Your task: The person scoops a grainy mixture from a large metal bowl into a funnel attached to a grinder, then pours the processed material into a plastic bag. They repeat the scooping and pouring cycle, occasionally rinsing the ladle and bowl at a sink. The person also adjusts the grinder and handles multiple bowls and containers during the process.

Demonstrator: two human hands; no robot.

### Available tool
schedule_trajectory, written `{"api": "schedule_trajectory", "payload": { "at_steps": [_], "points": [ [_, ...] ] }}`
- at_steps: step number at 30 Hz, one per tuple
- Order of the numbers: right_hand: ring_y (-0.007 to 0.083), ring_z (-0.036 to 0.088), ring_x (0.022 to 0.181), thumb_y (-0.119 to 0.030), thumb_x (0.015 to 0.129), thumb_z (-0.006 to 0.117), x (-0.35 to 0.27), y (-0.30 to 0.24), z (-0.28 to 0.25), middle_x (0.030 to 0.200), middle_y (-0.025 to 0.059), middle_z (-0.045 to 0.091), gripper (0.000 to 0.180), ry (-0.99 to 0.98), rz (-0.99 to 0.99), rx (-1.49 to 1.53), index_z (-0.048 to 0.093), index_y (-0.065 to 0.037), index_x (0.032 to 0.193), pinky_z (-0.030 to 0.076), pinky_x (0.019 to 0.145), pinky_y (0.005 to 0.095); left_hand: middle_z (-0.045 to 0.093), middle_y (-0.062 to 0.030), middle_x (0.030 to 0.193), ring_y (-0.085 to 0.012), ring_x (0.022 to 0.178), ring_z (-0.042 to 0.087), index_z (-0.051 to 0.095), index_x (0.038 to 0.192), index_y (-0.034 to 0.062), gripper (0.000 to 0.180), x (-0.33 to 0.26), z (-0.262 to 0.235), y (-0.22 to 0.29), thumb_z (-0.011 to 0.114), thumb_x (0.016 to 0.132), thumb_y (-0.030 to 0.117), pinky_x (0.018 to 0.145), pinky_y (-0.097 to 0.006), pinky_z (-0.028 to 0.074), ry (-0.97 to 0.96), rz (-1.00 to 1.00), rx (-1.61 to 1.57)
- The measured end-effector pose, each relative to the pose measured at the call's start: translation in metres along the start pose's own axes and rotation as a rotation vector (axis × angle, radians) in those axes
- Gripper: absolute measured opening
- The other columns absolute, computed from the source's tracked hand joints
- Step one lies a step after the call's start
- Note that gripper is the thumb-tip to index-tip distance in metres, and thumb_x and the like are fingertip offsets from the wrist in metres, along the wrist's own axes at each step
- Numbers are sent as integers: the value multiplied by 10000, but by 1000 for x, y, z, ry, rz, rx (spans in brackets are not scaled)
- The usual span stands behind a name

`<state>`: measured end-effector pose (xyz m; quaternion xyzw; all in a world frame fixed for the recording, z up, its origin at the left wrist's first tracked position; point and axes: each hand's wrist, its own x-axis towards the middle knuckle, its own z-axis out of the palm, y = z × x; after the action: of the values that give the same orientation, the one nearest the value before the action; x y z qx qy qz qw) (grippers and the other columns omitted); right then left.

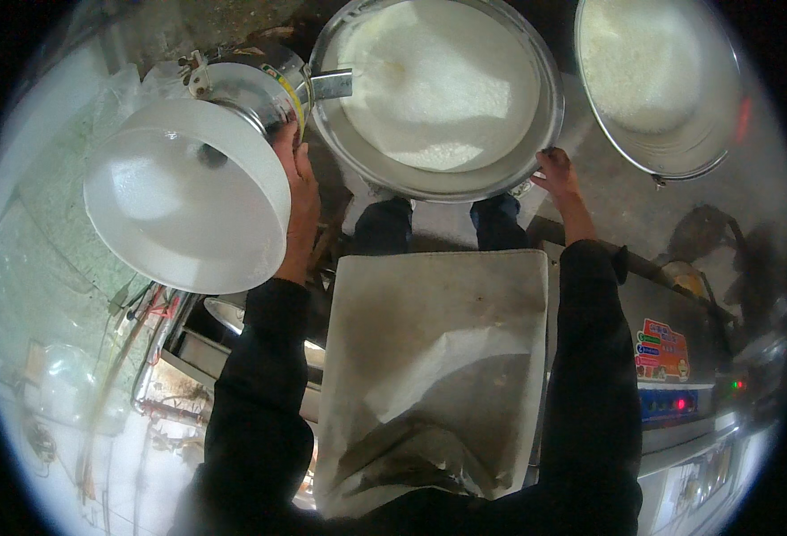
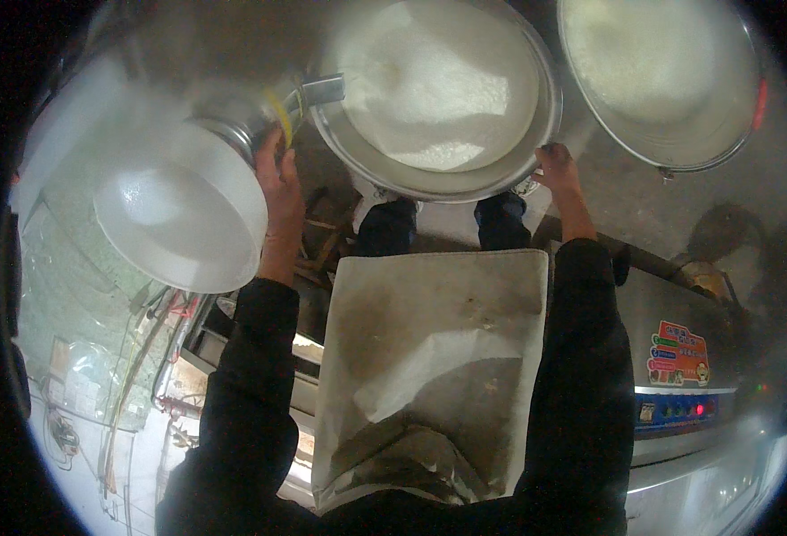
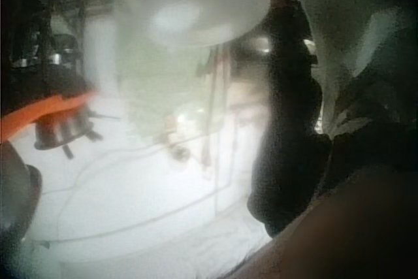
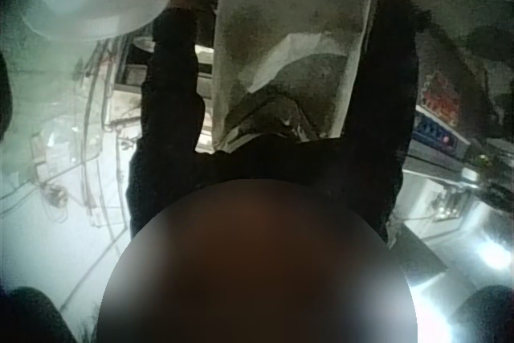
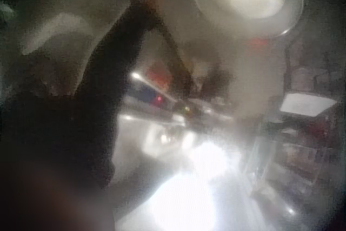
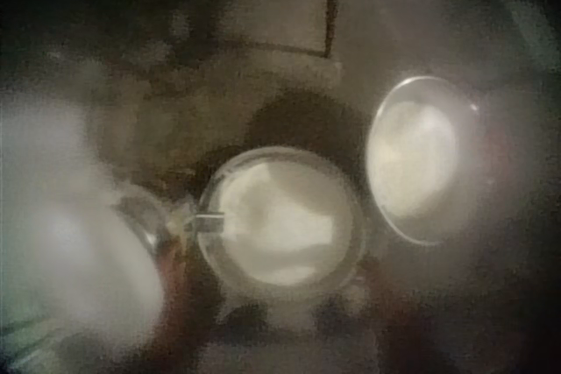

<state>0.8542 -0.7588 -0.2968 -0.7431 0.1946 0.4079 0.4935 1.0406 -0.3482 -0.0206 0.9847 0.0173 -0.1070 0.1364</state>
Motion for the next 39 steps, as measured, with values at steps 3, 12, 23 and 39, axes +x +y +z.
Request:
{"api": "schedule_trajectory", "payload": {
  "at_steps": [3, 12, 23, 39],
  "points": [
    [267, 603, 1054, -243, 919, 603, 4, 30, 4, 1174, 117, 546, 436, -21, -48, -158, 449, -28, 1265, 567, 843, 410, 606, -183, 1177, -327, 1092, 585, 567, 1234, 34, 334, -2, 0, 3, 569, 901, 51, 937, -406, 458, 6, 40, 56],
    [341, 565, 1052, -260, 703, 770, 5, 48, 6, 1150, 154, 554, 545, 14, -117, 151, 574, -106, 1187, 522, 848, 435, 593, -193, 1203, -331, 1121, 574, 548, 1252, 20, 337, -6, 0, 10, 538, 916, 42, 972, -413, 445, -59, -56, 48],
    [301, 574, 1060, -258, 832, 669, 2, 47, 5, 1159, 131, 553, 480, -17, -128, 89, 499, -64, 1237, 507, 889, 431, 623, -182, 1138, -349, 1040, 594, 595, 1217, 68, 299, -2, -2, 7, 563, 923, 110, 910, -416, 467, 38, 68, 77],
    [264, 573, 1095, -279, 924, 596, -26, -45, -18, 1195, 101, 549, 463, -26, 258, 466, 448, -47, 1296, 488, 935, 430, 619, -205, 1134, -354, 1037, 609, 583, 1189, 35, 273, -3, -9, 26, 554, 920, 70, 890, -412, 481, -3, 100, 124]
  ]
}}
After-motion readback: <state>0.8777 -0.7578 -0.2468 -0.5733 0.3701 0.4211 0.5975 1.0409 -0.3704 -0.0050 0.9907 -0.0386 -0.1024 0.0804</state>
